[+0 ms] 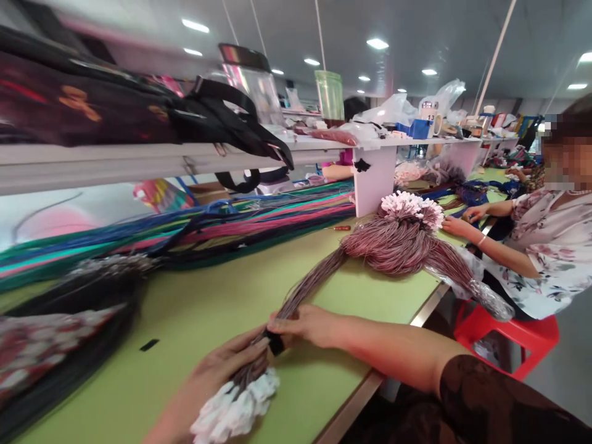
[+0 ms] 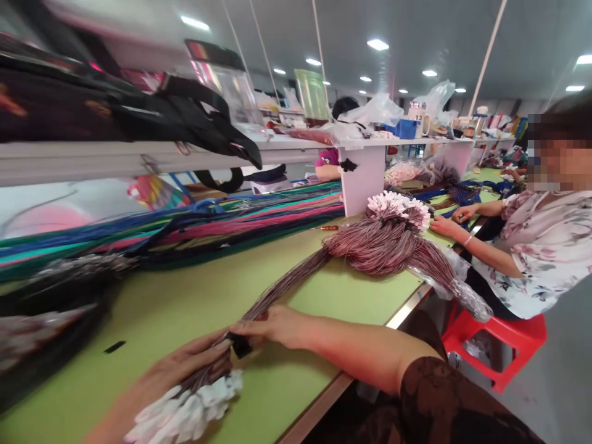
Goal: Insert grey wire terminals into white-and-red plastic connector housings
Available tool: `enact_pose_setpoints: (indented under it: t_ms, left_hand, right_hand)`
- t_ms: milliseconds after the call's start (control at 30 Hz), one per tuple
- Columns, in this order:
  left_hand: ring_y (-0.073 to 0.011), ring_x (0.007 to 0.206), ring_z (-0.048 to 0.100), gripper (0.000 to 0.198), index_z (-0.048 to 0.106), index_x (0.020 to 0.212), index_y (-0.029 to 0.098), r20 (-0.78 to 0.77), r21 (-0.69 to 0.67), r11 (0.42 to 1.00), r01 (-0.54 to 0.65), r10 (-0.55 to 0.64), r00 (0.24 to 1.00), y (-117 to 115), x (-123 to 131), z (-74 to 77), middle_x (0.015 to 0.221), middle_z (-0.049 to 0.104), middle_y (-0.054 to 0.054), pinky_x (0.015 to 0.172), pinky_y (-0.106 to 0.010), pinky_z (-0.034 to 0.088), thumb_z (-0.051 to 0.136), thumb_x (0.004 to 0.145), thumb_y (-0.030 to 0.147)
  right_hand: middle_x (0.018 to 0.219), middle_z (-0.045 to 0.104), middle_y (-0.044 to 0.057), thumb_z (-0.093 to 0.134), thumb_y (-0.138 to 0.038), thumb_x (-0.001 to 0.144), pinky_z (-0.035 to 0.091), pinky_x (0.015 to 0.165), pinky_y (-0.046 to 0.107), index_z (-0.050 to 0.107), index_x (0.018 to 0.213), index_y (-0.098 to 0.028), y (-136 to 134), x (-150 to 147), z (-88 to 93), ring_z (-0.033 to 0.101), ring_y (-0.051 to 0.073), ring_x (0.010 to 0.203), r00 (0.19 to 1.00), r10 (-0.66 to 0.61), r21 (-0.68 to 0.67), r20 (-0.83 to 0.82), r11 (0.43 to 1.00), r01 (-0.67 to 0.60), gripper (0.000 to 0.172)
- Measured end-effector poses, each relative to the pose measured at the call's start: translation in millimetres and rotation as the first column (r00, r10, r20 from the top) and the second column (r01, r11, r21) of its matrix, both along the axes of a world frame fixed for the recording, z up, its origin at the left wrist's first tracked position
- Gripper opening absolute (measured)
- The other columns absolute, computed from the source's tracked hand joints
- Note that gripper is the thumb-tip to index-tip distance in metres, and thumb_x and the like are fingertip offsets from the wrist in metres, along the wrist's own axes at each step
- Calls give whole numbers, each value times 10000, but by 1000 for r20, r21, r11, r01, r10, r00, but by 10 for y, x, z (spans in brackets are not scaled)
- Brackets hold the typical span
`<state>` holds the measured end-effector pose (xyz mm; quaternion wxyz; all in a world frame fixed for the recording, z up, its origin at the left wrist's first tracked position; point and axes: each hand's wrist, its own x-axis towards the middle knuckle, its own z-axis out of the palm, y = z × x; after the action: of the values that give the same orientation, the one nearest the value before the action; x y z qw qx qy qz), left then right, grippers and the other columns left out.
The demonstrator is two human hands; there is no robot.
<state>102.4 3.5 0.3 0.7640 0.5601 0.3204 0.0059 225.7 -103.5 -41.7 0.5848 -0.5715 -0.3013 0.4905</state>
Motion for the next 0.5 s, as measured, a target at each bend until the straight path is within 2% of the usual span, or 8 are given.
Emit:
enact_pose_setpoints:
  t_ms: [33,100,167,200,267,367,433,500]
  left_hand:
    - [-67,421,415,598,743,910,132,-16,-58,998,24,-25,1000,14,10,15,478,545,23,409,-175,317,874,377,368]
    - [-68,435,425,549,749,885,134,-29,-13,997,79,-79,996,65,17,30,497,568,15,413,-173,325,864,407,379]
    - [-114,528,524,501,752,893,150,-27,193,971,139,-136,990,125,12,30,607,649,-17,469,-189,403,821,481,426]
    - [-147,601,574,493,749,922,159,-34,330,930,163,-161,986,149,6,24,671,680,-27,520,-205,447,784,528,454]
    - [-204,726,629,504,725,1015,165,-91,595,780,194,-175,980,171,-19,-1,770,715,-40,620,-255,503,679,636,493]
    - [-230,839,653,477,664,1148,175,-196,826,506,248,-154,968,136,-82,-66,947,726,-62,746,-312,513,501,789,443]
    - [-219,893,649,442,642,1184,199,-243,897,342,280,-147,959,95,-120,-114,1014,712,-74,799,-310,495,415,850,380]
    - [-206,890,645,422,631,1194,216,-287,929,193,315,-163,944,74,-139,-151,973,706,-83,803,-304,480,361,885,315]
  right_hand:
    - [733,573,-14,674,-521,718,381,603,206,657,829,-141,22,-9,-3,480,79,639,998,19,-13,-51,1000,-20,397]
    - [712,571,-21,719,-399,699,365,580,196,652,805,-135,20,-19,33,467,70,624,993,67,-62,-101,995,-74,292]
    - [682,569,-26,688,-270,713,381,584,199,633,766,-138,-12,-22,99,484,76,620,986,80,-115,-144,989,-97,153]
    - [666,567,-28,644,-220,725,397,586,206,616,750,-144,-27,-25,132,499,84,612,983,81,-136,-167,985,-105,85]
    - [634,555,-34,554,-154,722,421,571,226,573,722,-159,-35,-40,174,521,100,576,985,90,-192,-149,974,-118,20]
    - [569,506,-46,508,-165,712,385,517,219,536,671,-172,-12,-91,168,484,102,520,982,116,-292,149,954,-68,50]
    - [591,529,-35,512,-214,747,362,523,215,555,669,-172,-19,-156,175,476,105,559,903,124,-298,412,954,5,99]
    - [655,586,-9,494,-241,798,362,553,220,575,671,-165,-72,-269,269,493,114,621,788,158,-291,595,956,28,169]
